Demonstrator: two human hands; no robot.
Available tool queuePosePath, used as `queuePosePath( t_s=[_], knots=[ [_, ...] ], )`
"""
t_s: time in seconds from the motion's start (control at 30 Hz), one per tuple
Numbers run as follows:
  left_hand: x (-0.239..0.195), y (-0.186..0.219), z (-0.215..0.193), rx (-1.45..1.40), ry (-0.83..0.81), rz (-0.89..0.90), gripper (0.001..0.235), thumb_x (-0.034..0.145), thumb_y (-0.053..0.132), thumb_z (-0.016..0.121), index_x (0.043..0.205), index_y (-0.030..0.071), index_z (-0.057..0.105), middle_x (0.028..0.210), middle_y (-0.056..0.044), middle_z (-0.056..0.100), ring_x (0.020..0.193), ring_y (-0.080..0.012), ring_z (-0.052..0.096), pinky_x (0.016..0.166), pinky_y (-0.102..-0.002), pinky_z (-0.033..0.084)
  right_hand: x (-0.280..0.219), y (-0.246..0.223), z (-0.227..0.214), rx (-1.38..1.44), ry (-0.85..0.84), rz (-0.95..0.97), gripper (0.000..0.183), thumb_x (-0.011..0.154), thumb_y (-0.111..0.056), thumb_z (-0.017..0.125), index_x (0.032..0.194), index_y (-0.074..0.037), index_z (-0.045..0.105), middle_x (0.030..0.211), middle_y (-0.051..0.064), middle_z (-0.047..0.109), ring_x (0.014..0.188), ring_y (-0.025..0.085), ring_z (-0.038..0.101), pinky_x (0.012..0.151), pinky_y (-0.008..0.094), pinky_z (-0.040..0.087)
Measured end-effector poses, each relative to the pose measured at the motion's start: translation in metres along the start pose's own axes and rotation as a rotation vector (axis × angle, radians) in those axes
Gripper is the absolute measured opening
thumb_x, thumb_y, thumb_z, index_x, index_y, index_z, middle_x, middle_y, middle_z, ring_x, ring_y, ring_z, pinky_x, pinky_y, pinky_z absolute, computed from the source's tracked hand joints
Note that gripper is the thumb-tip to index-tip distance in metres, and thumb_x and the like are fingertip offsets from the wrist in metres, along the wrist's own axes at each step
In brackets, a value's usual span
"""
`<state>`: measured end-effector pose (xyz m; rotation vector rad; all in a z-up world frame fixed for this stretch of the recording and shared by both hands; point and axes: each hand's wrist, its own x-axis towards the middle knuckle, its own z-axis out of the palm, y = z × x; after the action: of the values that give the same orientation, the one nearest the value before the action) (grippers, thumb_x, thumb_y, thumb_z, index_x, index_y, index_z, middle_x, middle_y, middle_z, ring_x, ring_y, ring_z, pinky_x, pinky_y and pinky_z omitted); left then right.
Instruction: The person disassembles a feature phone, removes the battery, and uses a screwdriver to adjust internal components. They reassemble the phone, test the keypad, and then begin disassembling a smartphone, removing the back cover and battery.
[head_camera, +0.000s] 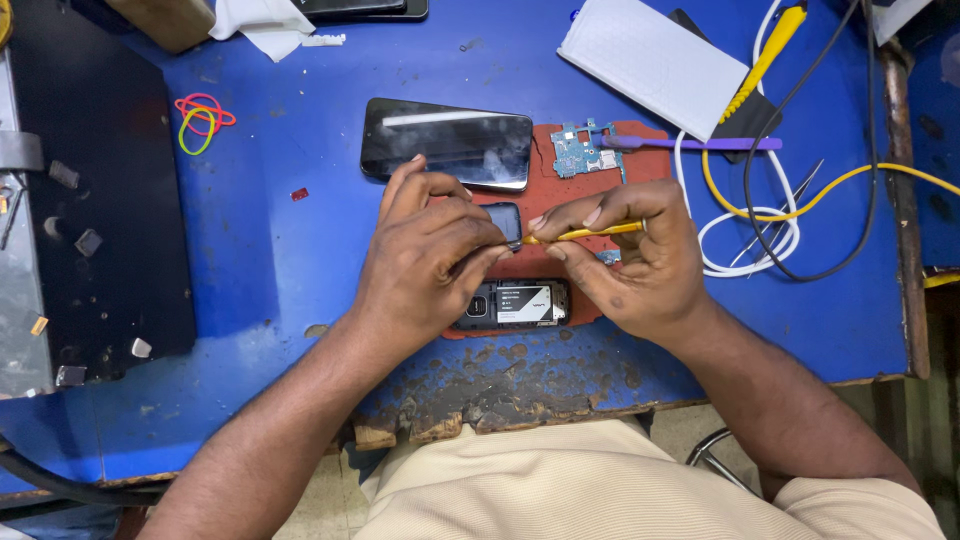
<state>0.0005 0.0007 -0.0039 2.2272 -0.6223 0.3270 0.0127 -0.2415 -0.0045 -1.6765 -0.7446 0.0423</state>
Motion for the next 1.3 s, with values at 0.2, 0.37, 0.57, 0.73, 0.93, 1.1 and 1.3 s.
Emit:
queuePosePath(
  t_s=[0.2,0.37,0.57,0.73,0.93,1.1,1.3],
  knots=[
    [-0.001,-0.001,-0.001,-0.009,-0.009,0.003,0.014,0.083,0.016,0.086,0.09,0.01,0.074,0.093,-0.002,0.071,0.108,-0.0263,0.062,0.118,-0.057,0.035,-0.001,0.001,0.0,0.041,0.011,0.012,0.047,0.098,0.02,0.059,0.121,-0.008,0.03,0.116,0.021,0.065,0.118,0.027,0.071,0.105,0.037,0.062],
    [0.001,0.0,-0.002,-0.018,-0.023,-0.008,0.015,0.083,0.018,0.086,0.09,0.01,0.074,0.092,-0.002,0.071,0.108,-0.0254,0.063,0.119,-0.057,0.035,-0.001,0.002,0.001,0.043,0.013,0.007,0.048,0.097,0.02,0.06,0.122,-0.008,0.03,0.116,0.021,0.064,0.118,0.028,0.071,0.102,0.036,0.062],
    [0.003,0.004,-0.011,-0.016,-0.167,-0.033,0.055,0.08,0.041,0.085,0.121,0.006,0.069,0.121,-0.011,0.066,0.125,-0.0337,0.053,0.119,-0.061,0.026,0.001,-0.004,-0.002,0.052,0.039,-0.025,0.052,0.096,0.021,0.062,0.125,-0.008,0.03,0.114,0.02,0.063,0.11,0.027,0.072,0.099,0.037,0.064],
    [0.004,0.008,-0.017,0.086,-0.316,-0.006,0.068,0.073,0.05,0.086,0.122,0.007,0.069,0.132,-0.013,0.057,0.135,-0.0382,0.043,0.119,-0.067,0.019,-0.006,-0.016,-0.021,-0.125,0.034,-0.031,0.046,0.09,0.017,0.064,0.114,-0.005,0.032,0.108,0.021,0.064,0.103,0.029,0.073,0.092,0.04,0.065],
    [0.002,0.019,-0.009,0.188,-0.452,0.107,0.062,0.063,0.048,0.088,0.103,0.004,0.071,0.127,-0.014,0.056,0.133,-0.0379,0.043,0.116,-0.072,0.017,-0.025,-0.024,-0.023,-0.385,-0.087,0.039,0.037,0.087,0.012,0.071,0.098,-0.005,0.041,0.102,0.021,0.074,0.096,0.027,0.078,0.078,0.033,0.063],
    [-0.003,0.023,-0.003,0.231,-0.436,0.17,0.055,0.065,0.041,0.089,0.101,0.004,0.071,0.112,-0.011,0.059,0.126,-0.0342,0.048,0.118,-0.07,0.019,-0.031,-0.026,-0.022,-0.358,-0.101,0.083,0.035,0.087,0.012,0.071,0.094,-0.007,0.042,0.105,0.021,0.074,0.101,0.029,0.078,0.078,0.033,0.065],
    [-0.005,0.019,-0.002,0.305,-0.427,0.127,0.058,0.067,0.045,0.09,0.101,0.002,0.072,0.098,-0.01,0.06,0.11,-0.0319,0.053,0.117,-0.068,0.021,-0.037,-0.023,-0.016,-0.256,-0.077,0.002,0.031,0.088,0.012,0.068,0.094,0.004,0.039,0.101,0.016,0.071,0.099,0.026,0.077,0.073,0.029,0.065]
  ],
)
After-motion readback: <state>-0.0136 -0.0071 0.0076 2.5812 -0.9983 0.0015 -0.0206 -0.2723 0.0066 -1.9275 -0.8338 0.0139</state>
